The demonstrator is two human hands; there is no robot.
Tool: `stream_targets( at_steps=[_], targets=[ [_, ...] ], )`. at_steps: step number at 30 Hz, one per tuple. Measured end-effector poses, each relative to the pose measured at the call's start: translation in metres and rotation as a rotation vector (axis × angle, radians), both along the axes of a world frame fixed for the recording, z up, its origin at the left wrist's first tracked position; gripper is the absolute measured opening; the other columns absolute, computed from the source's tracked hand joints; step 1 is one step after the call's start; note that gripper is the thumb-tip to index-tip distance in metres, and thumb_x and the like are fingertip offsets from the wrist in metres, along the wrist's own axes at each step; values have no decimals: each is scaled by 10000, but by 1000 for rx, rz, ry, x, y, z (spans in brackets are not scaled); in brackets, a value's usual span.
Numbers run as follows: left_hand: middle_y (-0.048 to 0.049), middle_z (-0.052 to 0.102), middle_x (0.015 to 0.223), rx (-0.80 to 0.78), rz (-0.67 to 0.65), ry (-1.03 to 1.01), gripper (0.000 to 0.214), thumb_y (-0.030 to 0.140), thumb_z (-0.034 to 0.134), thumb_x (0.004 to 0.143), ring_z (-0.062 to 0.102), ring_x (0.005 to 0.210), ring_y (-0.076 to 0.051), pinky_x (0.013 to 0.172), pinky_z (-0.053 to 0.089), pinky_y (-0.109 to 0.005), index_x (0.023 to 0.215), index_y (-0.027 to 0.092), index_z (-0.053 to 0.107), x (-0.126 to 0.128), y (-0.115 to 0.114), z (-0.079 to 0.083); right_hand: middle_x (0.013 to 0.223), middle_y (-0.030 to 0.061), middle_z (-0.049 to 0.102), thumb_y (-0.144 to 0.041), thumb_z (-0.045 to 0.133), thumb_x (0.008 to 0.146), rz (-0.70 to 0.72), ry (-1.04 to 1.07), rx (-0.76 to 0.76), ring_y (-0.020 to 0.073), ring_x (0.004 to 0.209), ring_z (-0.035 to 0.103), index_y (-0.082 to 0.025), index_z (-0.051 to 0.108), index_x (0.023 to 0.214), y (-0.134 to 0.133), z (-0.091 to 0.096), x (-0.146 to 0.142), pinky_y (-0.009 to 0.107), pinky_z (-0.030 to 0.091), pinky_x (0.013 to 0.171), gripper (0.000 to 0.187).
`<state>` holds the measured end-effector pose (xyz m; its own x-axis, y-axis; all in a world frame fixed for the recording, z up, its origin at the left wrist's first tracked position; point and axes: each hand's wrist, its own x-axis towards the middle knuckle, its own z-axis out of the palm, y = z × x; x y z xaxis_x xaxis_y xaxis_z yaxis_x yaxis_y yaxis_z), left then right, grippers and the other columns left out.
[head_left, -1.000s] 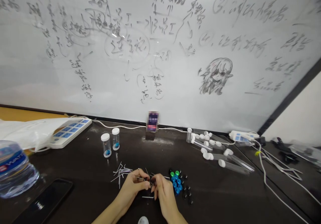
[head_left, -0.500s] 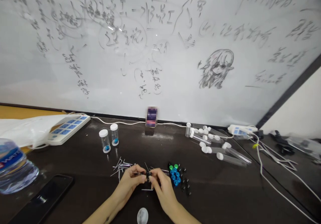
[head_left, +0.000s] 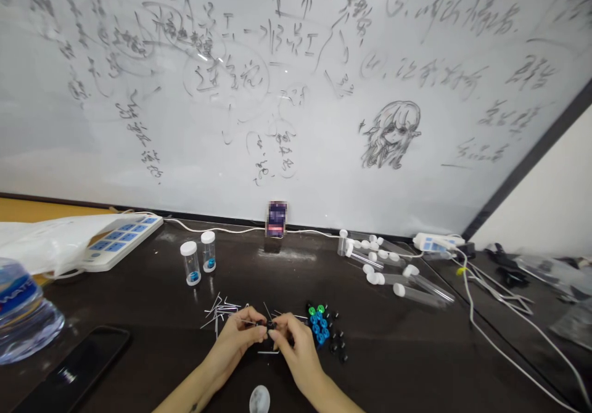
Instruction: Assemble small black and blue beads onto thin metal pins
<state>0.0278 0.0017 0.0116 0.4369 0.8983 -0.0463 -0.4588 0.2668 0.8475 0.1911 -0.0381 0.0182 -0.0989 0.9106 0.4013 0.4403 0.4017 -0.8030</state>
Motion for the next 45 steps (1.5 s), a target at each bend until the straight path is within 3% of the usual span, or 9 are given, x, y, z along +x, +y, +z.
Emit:
stream_targets(
  at_steps=[7,13,19,25,29,31,37,42,45],
  targets=[
    [-7,616,666,5,-3,13,135,160,769,640,560,644,-121,635,434,-230,725,148,665,1,0,4,900,37,573,-105,546,851,46,28,125,163,781,552,-194,594,877,-1,5,0,250,426,695,105],
    [-5,622,678,-41,1,8,158,178,783,619,561,617,-112,626,433,-230,720,154,664,2,-2,6,650,-27,551,-166,563,865,17,12,-18,132,585,524,-196,579,856,-1,2,1,226,401,572,35],
    [-8,623,674,-22,-25,-8,132,141,758,652,570,645,-116,649,434,-230,742,153,663,0,1,1,892,36,569,-126,522,873,68,12,115,166,808,554,-197,595,857,-1,7,-1,258,428,722,103],
    [-8,628,673,-33,-1,8,140,153,764,645,563,635,-114,640,429,-226,737,154,659,0,0,3,878,31,598,-229,539,884,31,61,39,165,775,576,-202,553,1044,-3,7,0,256,443,721,163],
    [-4,624,682,-26,-3,40,154,147,767,629,560,633,-116,631,425,-224,739,154,661,0,0,5,662,-10,575,-269,424,945,19,28,-70,137,609,563,-180,584,849,-1,5,0,230,427,613,207],
    [-2,621,696,-17,6,46,162,139,770,616,557,632,-115,628,425,-225,735,153,660,0,0,5,642,-16,555,-260,463,928,14,0,-57,134,587,542,-180,588,819,-1,6,-1,227,416,587,184],
    [2,619,670,8,13,48,145,136,760,628,558,631,-118,631,424,-222,732,153,660,-1,1,3,893,51,581,-206,537,874,24,11,96,178,786,561,-197,612,897,-2,9,-2,269,443,701,79],
    [-7,637,706,-17,-21,29,170,131,778,609,566,631,-117,624,424,-225,733,150,663,0,0,3,614,-22,558,-247,502,908,22,12,-58,138,561,540,-190,595,896,-2,6,0,237,424,576,110],
    [-4,636,698,-23,-26,16,160,122,771,620,570,641,-117,642,427,-225,737,150,665,-1,-1,3,712,5,584,-235,534,888,15,8,2,148,631,558,-191,606,893,-3,6,0,245,434,604,85]
  ],
)
